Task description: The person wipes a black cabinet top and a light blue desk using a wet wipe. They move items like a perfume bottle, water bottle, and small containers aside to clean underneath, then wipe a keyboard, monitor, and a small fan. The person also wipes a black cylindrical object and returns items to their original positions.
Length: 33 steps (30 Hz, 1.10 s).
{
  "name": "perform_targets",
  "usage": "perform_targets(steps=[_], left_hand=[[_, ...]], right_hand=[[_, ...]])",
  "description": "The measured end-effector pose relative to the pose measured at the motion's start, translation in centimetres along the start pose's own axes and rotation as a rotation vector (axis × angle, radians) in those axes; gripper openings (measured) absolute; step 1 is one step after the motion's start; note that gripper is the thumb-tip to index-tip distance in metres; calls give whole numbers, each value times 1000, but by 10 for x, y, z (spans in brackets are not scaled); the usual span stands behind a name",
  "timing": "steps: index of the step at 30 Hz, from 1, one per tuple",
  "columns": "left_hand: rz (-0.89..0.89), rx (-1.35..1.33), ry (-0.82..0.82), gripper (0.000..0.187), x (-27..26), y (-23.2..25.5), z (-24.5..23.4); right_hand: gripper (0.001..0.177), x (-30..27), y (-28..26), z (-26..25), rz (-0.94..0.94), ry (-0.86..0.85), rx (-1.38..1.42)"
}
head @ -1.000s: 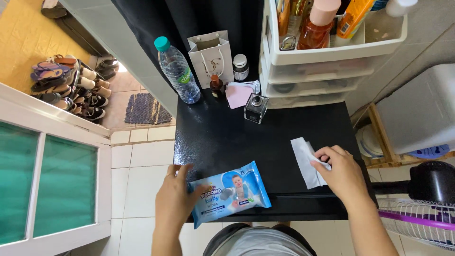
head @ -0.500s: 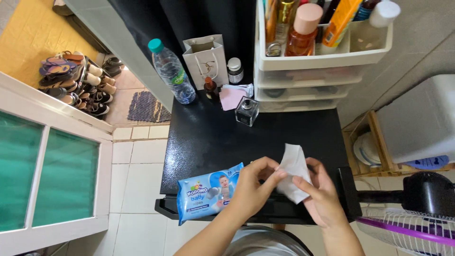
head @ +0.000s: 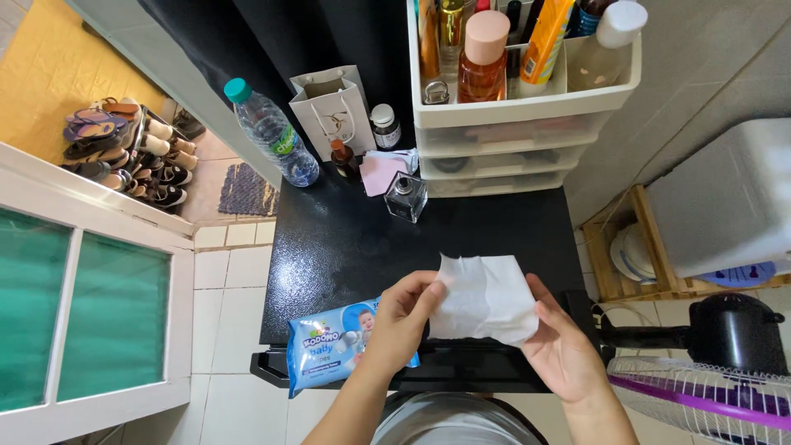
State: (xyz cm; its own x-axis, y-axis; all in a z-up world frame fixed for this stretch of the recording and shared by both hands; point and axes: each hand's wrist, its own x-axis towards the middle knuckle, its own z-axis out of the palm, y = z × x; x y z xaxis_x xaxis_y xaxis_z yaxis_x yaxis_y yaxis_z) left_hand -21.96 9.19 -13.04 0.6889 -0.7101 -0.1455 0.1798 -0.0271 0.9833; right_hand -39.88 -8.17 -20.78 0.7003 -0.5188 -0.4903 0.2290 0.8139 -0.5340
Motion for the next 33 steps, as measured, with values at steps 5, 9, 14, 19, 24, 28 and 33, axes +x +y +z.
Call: perform_targets(steps=[5, 9, 14, 19, 24, 28, 33], left_hand=[[17, -18, -32, 25, 0, 2, 2], [27, 0, 17, 25, 2, 1, 6], [17, 97, 36, 23, 0, 4, 11], [238, 549, 62, 33, -5, 10, 3], [353, 706, 124, 33, -15, 13, -17], [348, 714, 98, 30, -21, 8, -25], [348, 674, 74, 29, -26, 5, -33]], right_hand=[[34, -11, 0, 7, 88, -206, -9], [22, -14, -3, 20, -113, -260, -80], [43, -29, -24, 52, -494, -5, -742], [42, -25, -36, 51, -672, 132, -1420], [44, -6, 0, 47, -1013, 49, -1676], [69, 26, 41, 20, -610, 22, -1999], [81, 63, 16, 22, -172, 179, -2207]])
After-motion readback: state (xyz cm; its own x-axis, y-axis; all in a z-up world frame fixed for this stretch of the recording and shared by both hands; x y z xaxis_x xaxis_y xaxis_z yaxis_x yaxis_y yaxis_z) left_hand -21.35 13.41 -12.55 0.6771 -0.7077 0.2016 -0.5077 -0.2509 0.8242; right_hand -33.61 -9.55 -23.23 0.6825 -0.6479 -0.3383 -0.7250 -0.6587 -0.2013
